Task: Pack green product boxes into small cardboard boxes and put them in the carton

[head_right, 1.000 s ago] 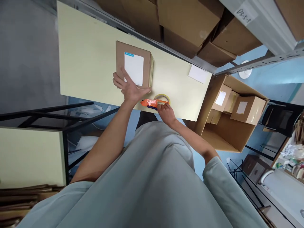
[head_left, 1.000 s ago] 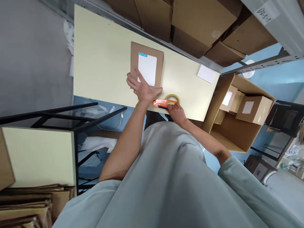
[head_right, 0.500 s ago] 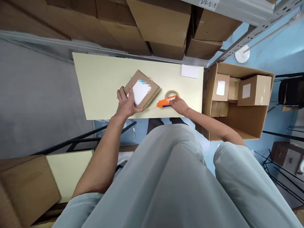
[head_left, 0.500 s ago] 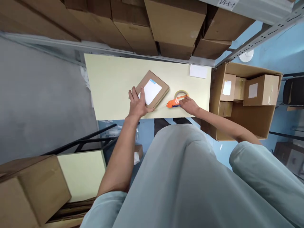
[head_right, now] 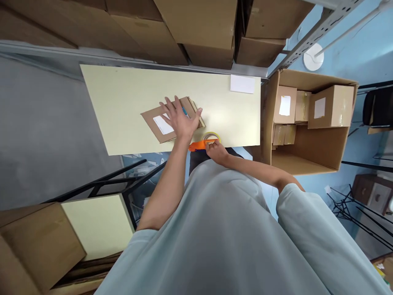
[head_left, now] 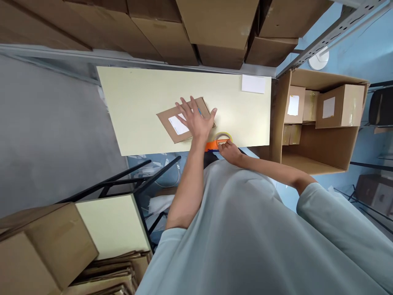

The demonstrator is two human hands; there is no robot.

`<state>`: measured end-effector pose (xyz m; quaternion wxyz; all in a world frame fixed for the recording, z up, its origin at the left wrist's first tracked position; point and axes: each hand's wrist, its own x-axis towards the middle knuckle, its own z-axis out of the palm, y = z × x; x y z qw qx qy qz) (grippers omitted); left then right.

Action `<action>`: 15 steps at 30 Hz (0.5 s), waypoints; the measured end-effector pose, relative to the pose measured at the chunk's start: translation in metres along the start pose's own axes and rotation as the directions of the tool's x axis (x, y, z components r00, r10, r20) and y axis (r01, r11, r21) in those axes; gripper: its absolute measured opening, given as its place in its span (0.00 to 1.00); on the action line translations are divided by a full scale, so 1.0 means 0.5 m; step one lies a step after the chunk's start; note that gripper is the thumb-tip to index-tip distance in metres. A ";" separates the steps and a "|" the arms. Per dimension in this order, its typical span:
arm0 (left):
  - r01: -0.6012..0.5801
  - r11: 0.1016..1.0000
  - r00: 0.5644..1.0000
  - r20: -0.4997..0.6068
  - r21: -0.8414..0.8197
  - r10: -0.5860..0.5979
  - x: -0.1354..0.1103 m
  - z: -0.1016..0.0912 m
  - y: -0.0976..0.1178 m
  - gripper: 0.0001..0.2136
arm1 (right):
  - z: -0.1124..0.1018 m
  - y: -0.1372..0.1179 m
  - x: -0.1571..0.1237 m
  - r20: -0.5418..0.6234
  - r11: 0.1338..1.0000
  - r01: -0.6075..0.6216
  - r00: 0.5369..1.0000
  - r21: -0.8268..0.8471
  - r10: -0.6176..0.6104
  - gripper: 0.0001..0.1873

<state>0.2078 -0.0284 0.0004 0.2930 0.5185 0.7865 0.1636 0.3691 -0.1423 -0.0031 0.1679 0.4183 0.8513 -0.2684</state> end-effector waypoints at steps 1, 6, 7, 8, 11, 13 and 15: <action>0.007 1.000 1.000 -0.029 -0.014 -0.008 0.006 0.020 0.013 0.50 | 0.003 -0.002 -0.001 -0.006 1.000 -0.011 1.000 -0.002 0.011 0.20; -0.049 0.997 0.994 -0.102 -0.063 0.042 -0.001 0.042 0.034 0.34 | 0.017 -0.013 0.002 -0.026 0.999 -0.049 0.998 -0.004 0.048 0.19; -0.069 0.995 0.995 -0.078 -0.075 0.063 -0.006 0.036 0.035 0.32 | 0.020 -0.015 0.003 -0.037 0.998 -0.057 0.998 0.016 0.057 0.18; -0.082 0.993 0.996 -0.040 -0.090 0.079 -0.011 0.028 0.038 0.30 | 0.022 -0.015 0.004 -0.051 0.997 -0.062 0.997 0.041 0.064 0.18; -0.075 0.987 0.990 0.106 -0.140 0.090 -0.018 0.009 0.049 0.31 | 0.022 -0.001 0.000 -0.075 0.995 -0.047 0.996 0.087 0.053 0.22; -0.059 0.988 0.984 0.159 -0.144 0.082 -0.019 0.005 0.054 0.32 | 0.019 0.026 -0.018 -0.060 0.996 -0.036 0.997 0.085 0.041 0.24; -0.054 0.994 0.990 0.121 -0.097 0.066 -0.017 0.008 0.052 0.31 | 0.013 0.071 -0.053 -0.016 0.996 -0.050 0.999 0.074 0.051 0.22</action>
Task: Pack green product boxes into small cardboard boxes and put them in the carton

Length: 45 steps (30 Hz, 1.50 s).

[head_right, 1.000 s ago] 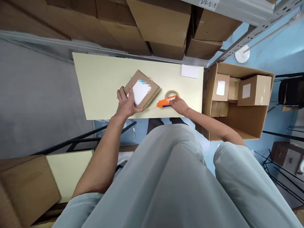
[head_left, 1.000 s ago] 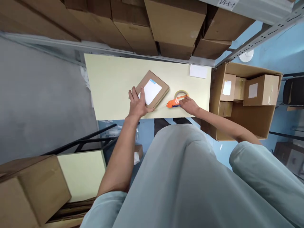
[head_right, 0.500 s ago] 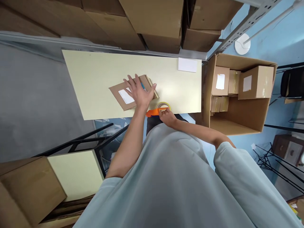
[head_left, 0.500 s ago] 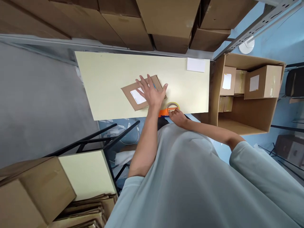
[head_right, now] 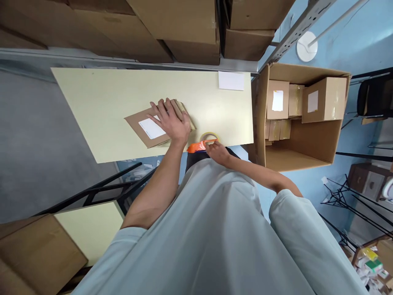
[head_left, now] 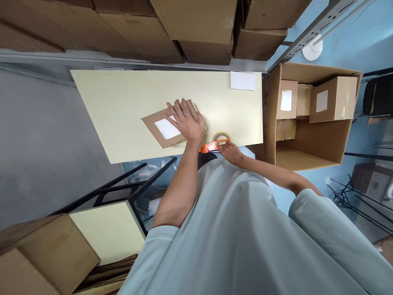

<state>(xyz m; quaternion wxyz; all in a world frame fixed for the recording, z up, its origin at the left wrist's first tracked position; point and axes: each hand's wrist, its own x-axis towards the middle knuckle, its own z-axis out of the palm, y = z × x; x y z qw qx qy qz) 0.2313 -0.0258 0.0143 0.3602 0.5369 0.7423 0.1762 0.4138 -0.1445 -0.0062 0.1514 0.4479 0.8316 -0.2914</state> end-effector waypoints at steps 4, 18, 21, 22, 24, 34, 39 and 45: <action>-0.003 0.992 0.991 -0.135 0.122 0.020 0.003 0.014 -0.020 0.37 | -0.024 0.112 -0.081 0.072 0.996 -0.068 0.995 -0.056 0.072 0.15; -0.508 0.849 0.831 0.341 0.146 0.439 -0.040 -0.083 -0.115 0.27 | -0.076 0.065 0.085 0.037 0.971 0.121 0.993 -0.208 -0.116 0.20; -0.520 0.841 0.829 0.324 0.149 0.456 -0.089 -0.085 -0.153 0.24 | -0.064 -0.008 0.089 0.098 0.953 0.180 0.982 -0.244 -0.161 0.20; -0.492 0.857 0.853 0.282 0.155 0.439 -0.106 -0.078 -0.160 0.24 | -0.060 -0.030 0.090 0.115 0.951 0.184 0.980 -0.248 -0.160 0.20; -0.354 0.918 0.934 0.111 0.176 0.339 -0.129 -0.055 -0.163 0.27 | -0.051 -0.064 0.090 0.135 0.953 0.172 0.981 -0.251 -0.142 0.19; 0.223 0.970 0.940 -0.287 0.100 -0.186 -0.093 0.032 -0.127 0.48 | -0.013 -0.089 0.070 0.087 0.979 0.118 0.991 -0.168 -0.105 0.23; 0.133 0.978 0.971 -0.219 0.163 -0.095 -0.114 0.009 -0.146 0.46 | -0.006 -0.037 0.022 0.092 0.993 0.111 0.990 -0.049 -0.106 0.29; 0.070 0.965 0.985 -0.170 0.253 -0.027 -0.113 -0.001 -0.167 0.48 | -0.041 0.106 -0.096 0.220 0.986 0.000 0.975 -0.166 0.037 0.25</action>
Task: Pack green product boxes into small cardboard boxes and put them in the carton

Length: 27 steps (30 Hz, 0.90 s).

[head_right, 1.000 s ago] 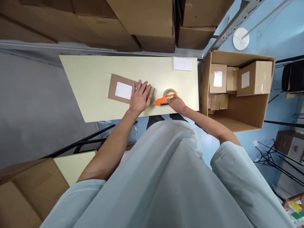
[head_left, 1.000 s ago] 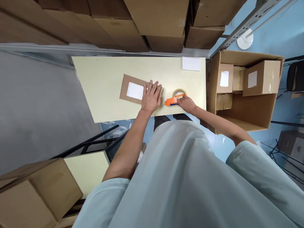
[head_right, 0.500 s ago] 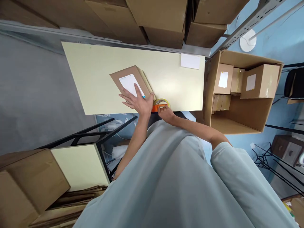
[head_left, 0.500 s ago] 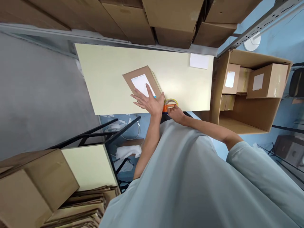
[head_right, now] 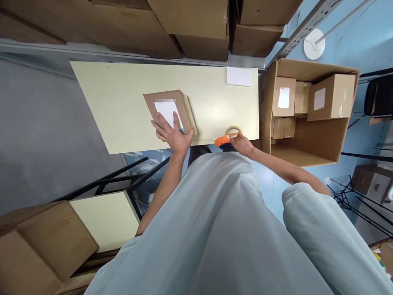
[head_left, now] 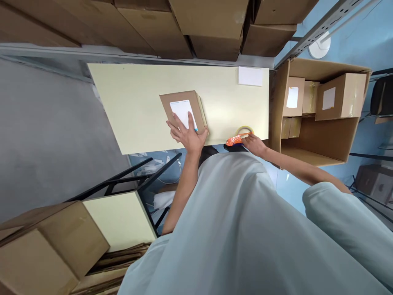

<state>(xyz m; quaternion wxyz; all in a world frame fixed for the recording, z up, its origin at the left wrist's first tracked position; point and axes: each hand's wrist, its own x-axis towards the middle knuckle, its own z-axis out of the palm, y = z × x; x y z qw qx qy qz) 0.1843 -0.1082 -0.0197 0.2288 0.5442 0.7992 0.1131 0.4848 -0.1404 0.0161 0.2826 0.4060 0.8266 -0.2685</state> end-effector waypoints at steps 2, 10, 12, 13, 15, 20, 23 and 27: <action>-0.004 1.000 1.000 0.011 0.017 0.004 0.000 0.001 -0.001 0.48 | -0.015 0.020 -0.007 -0.026 0.999 -0.039 0.999 -0.035 0.038 0.25; 0.091 0.991 0.996 -0.032 0.100 -0.088 -0.036 0.008 0.046 0.46 | -0.156 -0.038 0.123 -0.163 0.986 -0.164 0.973 0.020 0.165 0.26; 0.107 0.989 0.994 -0.048 0.105 -0.102 -0.039 0.010 0.058 0.46 | -0.176 -0.068 0.140 -0.166 0.982 -0.177 0.968 0.068 0.186 0.26; 0.115 0.988 0.992 -0.056 0.106 -0.109 -0.038 0.012 0.063 0.46 | -0.181 -0.083 0.145 -0.171 0.979 -0.186 0.965 0.086 0.199 0.25; 0.135 0.985 0.989 -0.069 0.103 -0.128 -0.037 0.013 0.070 0.45 | -0.186 -0.110 0.151 -0.184 0.973 -0.208 0.957 0.098 0.223 0.23; 0.087 0.994 0.994 -0.075 0.067 -0.082 -0.051 0.009 0.070 0.43 | -0.219 -0.111 0.163 -0.234 0.948 -0.287 0.921 0.136 0.312 0.24; 0.012 1.000 0.999 -0.047 0.020 -0.011 -0.066 0.000 0.061 0.43 | -0.267 -0.092 0.163 -0.278 0.935 -0.303 0.897 0.182 0.345 0.24; 0.046 0.994 0.997 -0.059 -0.096 -0.052 -0.048 -0.029 0.073 0.40 | -0.341 -0.093 0.147 -0.369 0.938 -0.266 0.867 0.224 0.334 0.26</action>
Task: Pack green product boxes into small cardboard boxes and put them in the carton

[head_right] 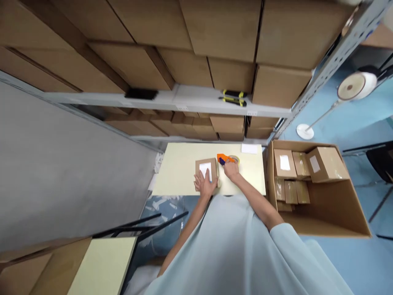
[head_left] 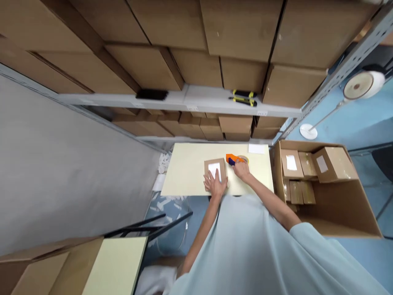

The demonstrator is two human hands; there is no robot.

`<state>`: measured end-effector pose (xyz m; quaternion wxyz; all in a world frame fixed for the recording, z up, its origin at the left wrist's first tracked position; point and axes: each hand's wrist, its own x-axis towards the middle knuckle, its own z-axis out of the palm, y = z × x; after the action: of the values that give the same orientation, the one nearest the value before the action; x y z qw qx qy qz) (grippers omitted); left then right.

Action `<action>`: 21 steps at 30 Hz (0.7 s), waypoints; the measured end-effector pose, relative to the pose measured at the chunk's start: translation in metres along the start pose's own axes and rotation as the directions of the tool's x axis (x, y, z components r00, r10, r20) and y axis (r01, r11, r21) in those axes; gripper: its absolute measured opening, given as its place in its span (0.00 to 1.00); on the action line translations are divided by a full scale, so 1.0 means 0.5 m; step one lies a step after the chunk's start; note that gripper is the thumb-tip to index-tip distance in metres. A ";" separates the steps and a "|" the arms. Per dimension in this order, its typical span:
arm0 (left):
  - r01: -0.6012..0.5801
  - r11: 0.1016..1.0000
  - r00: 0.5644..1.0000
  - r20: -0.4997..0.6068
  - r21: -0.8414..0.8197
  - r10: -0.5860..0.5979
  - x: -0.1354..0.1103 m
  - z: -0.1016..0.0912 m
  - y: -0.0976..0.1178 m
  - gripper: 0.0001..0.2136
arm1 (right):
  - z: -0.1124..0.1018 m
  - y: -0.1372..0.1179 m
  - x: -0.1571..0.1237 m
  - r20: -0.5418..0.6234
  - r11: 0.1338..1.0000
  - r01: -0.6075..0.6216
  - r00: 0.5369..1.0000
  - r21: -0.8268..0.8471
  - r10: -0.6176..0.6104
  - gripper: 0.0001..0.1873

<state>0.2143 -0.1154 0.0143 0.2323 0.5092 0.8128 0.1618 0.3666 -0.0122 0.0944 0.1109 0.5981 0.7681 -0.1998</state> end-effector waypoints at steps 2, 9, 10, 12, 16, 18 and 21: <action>-0.102 0.993 0.994 -0.056 -0.062 0.099 0.032 -0.023 0.031 0.36 | -0.042 -0.014 0.013 -0.057 1.000 0.018 0.998 0.021 -0.016 0.28; -0.543 0.836 0.821 -0.260 -0.083 0.508 0.217 -0.188 0.208 0.37 | -0.284 -0.075 0.115 -0.259 0.964 0.198 0.954 0.178 -0.148 0.31; -0.558 0.826 0.807 -0.283 -0.080 0.518 0.247 -0.217 0.231 0.37 | -0.326 -0.083 0.128 -0.283 0.957 0.244 0.940 0.159 -0.193 0.30; -0.576 0.813 0.790 -0.313 -0.085 0.527 0.304 -0.274 0.275 0.38 | -0.404 -0.096 0.150 -0.329 0.945 0.309 0.908 0.111 -0.258 0.27; -0.571 0.814 0.803 -0.281 -0.106 0.526 0.398 -0.370 0.345 0.41 | -0.525 -0.120 0.201 -0.379 0.945 0.325 0.880 0.045 -0.285 0.24; -0.541 0.832 0.833 -0.217 -0.120 0.510 0.435 -0.405 0.368 0.43 | -0.564 -0.132 0.230 -0.374 0.951 0.309 0.883 0.009 -0.283 0.24; -0.506 0.852 0.861 -0.147 -0.136 0.488 0.479 -0.439 0.384 0.45 | -0.598 -0.150 0.271 -0.356 0.958 0.284 0.892 -0.043 -0.280 0.21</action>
<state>0.1503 0.1775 0.2434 0.1811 0.6709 0.6480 0.3117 0.2798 0.2222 0.3198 -0.0644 0.5074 0.8528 -0.1054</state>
